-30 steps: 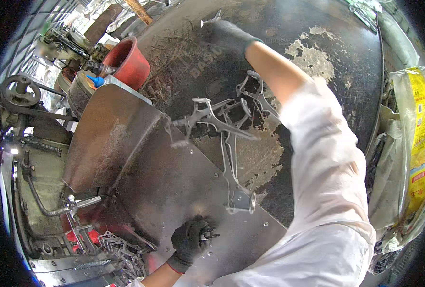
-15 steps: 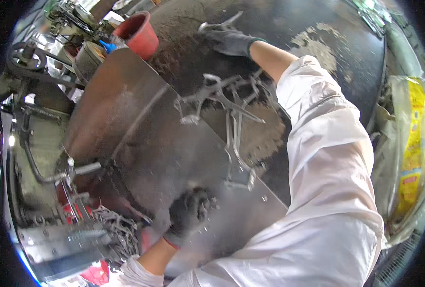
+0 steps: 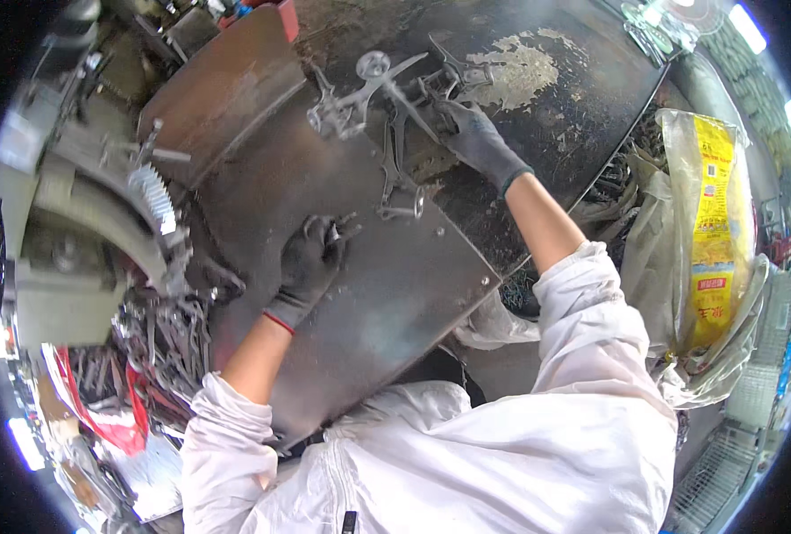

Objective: The person picks up metal parts from a red bag, joins them under a machine, and then places the finished components into a large white bag.

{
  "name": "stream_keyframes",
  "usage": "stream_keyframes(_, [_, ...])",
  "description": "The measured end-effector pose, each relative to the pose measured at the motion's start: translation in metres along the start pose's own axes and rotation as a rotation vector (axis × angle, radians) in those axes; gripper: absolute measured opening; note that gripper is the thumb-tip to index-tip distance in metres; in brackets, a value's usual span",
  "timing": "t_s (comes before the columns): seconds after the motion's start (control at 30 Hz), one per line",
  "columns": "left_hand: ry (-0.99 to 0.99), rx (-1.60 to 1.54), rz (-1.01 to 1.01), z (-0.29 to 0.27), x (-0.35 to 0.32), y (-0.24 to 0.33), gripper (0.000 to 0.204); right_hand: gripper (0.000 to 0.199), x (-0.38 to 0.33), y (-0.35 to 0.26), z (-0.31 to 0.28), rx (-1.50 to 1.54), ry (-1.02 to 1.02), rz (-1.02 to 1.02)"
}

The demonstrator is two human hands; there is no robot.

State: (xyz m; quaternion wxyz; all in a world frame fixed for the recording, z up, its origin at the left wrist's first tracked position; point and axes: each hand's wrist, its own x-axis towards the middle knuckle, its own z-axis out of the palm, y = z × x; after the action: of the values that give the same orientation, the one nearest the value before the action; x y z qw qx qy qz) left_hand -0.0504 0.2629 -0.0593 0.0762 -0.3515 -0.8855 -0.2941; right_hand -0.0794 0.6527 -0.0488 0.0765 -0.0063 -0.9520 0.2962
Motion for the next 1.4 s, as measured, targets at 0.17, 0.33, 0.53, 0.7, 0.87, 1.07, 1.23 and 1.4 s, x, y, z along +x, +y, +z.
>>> stream_keyframes(0.17, [0.052,-0.178,-0.109,-0.059,-0.080,0.005,0.031,0.051,-0.021,-0.066,0.042,-0.035,0.124,-0.169])
stream_keyframes(0.33, [0.101,-0.136,-0.504,-0.154,-0.171,-0.011,0.027,0.028,-0.010,-0.142,0.027,0.176,0.417,-0.090])
stream_keyframes(0.53, [0.353,-1.007,-0.851,-0.182,-0.217,-0.066,0.036,0.030,-0.050,-0.278,0.099,1.226,-0.184,0.428])
stream_keyframes(0.7, [0.186,-0.086,-0.599,-0.187,-0.207,-0.111,0.041,0.042,-0.079,-0.306,0.162,0.373,0.003,-0.271])
stream_keyframes(0.87, [0.259,-0.155,-0.677,-0.202,-0.219,-0.172,0.053,0.039,-0.063,-0.317,0.155,0.751,-0.068,0.093])
stream_keyframes(1.07, [0.266,-0.822,-0.967,-0.208,-0.198,-0.074,0.051,0.023,-0.031,-0.270,0.123,0.954,0.161,0.289])
stream_keyframes(1.23, [0.258,-0.766,-0.808,-0.194,-0.206,-0.091,0.057,0.020,-0.058,-0.323,0.136,0.928,0.114,0.178])
stream_keyframes(1.4, [0.289,-0.876,-0.750,-0.199,-0.188,-0.063,0.060,0.016,-0.031,-0.288,0.106,0.802,0.236,0.203])
